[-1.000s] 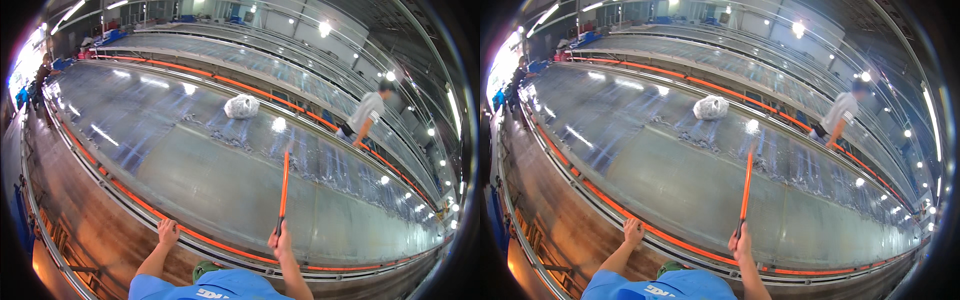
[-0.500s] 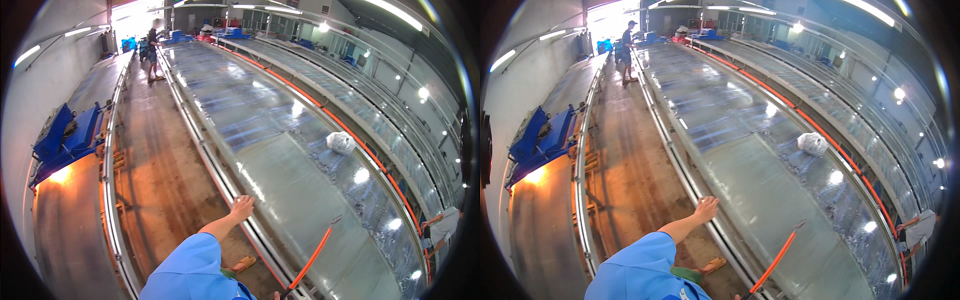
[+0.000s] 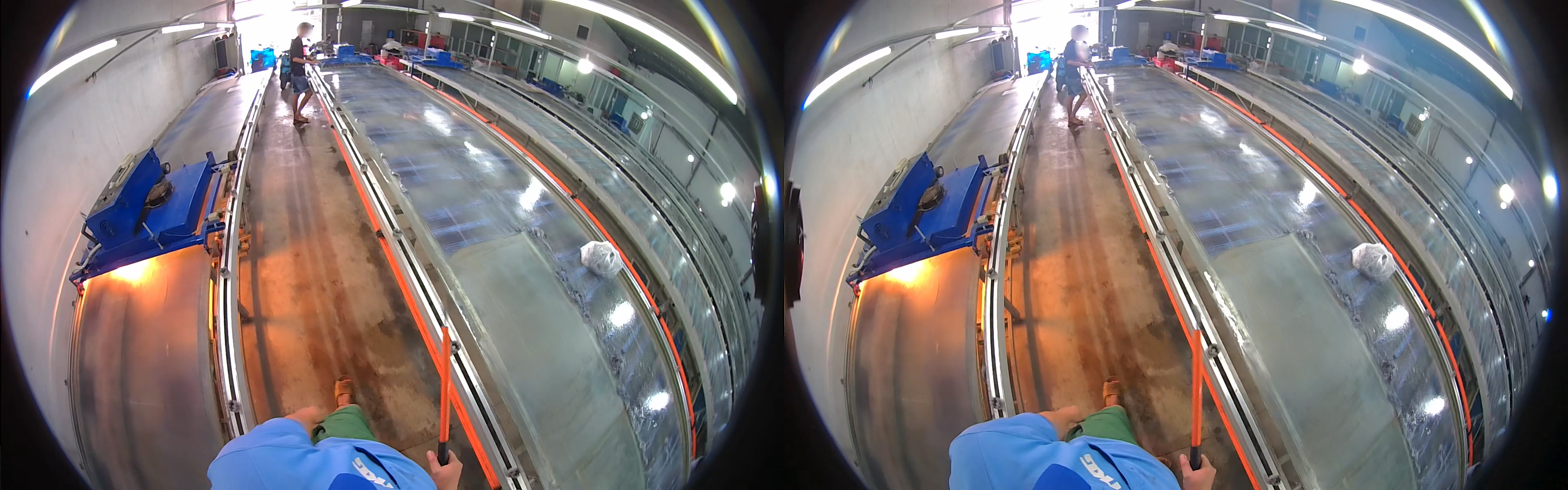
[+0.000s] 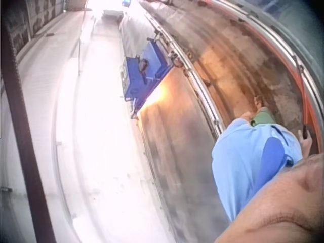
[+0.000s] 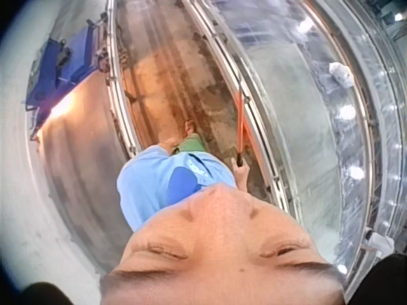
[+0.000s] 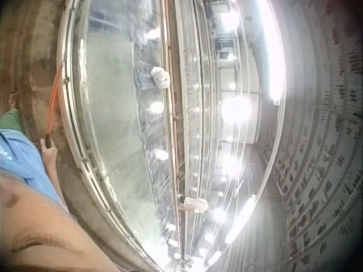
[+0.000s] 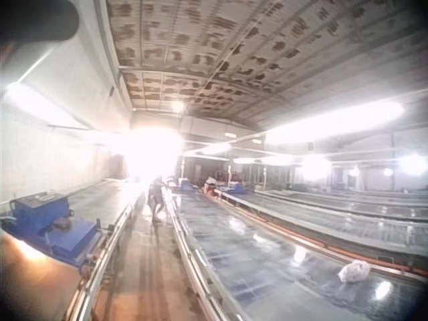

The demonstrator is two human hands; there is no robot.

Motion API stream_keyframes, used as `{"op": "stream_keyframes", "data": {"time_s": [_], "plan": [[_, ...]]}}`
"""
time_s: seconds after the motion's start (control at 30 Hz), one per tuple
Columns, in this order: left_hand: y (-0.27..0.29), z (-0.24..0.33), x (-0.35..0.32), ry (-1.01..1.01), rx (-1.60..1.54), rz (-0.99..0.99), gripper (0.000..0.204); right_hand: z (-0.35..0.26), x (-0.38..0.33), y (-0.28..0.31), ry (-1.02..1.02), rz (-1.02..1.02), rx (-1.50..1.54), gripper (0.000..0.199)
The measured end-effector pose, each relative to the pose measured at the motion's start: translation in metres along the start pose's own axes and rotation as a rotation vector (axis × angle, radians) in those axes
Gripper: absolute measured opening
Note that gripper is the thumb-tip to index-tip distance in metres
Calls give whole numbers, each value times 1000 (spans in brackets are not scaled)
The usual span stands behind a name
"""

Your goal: The person uses a long-handled scraper to remove a thick, gray resin-like substance from a large, curved glass surface. They repeatedly scrape the material into clumps and move along the surface to clear different sections.

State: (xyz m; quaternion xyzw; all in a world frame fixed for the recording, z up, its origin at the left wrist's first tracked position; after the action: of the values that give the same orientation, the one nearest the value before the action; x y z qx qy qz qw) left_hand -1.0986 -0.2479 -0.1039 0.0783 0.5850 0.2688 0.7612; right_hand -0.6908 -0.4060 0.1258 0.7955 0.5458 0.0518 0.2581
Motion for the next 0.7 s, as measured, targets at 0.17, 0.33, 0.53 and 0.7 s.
{"op": "stream_keyframes", "data": {"time_s": [0.17,0.33,0.53,0.7], "plan": [[6,-114,49,226,-568,71,48,-69,92,-60,96,-205,-147,54],[65,-123,99,144,-671,169,58,-161,183,-171,113,-459,-168,44],[174,-108,131,33,-937,9,59,-260,240,-303,226,-678,-66,45],[248,-92,121,-300,-1906,-174,44,-291,264,-359,173,-809,-53,47]]}}
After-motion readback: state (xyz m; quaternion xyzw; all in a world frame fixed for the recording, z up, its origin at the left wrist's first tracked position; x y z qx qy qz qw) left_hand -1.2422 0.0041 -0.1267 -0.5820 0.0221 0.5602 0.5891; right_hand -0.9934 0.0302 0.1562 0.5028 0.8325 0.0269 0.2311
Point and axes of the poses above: each hand's wrist, its own x-axis towards the middle knuckle, its own y-axis out of the back of the hand, z = x × y, the point moved 6 cm from there along x, towards the middle knuckle, and after that the axes turned 8 degrees about -z, right-handed, at the moved point
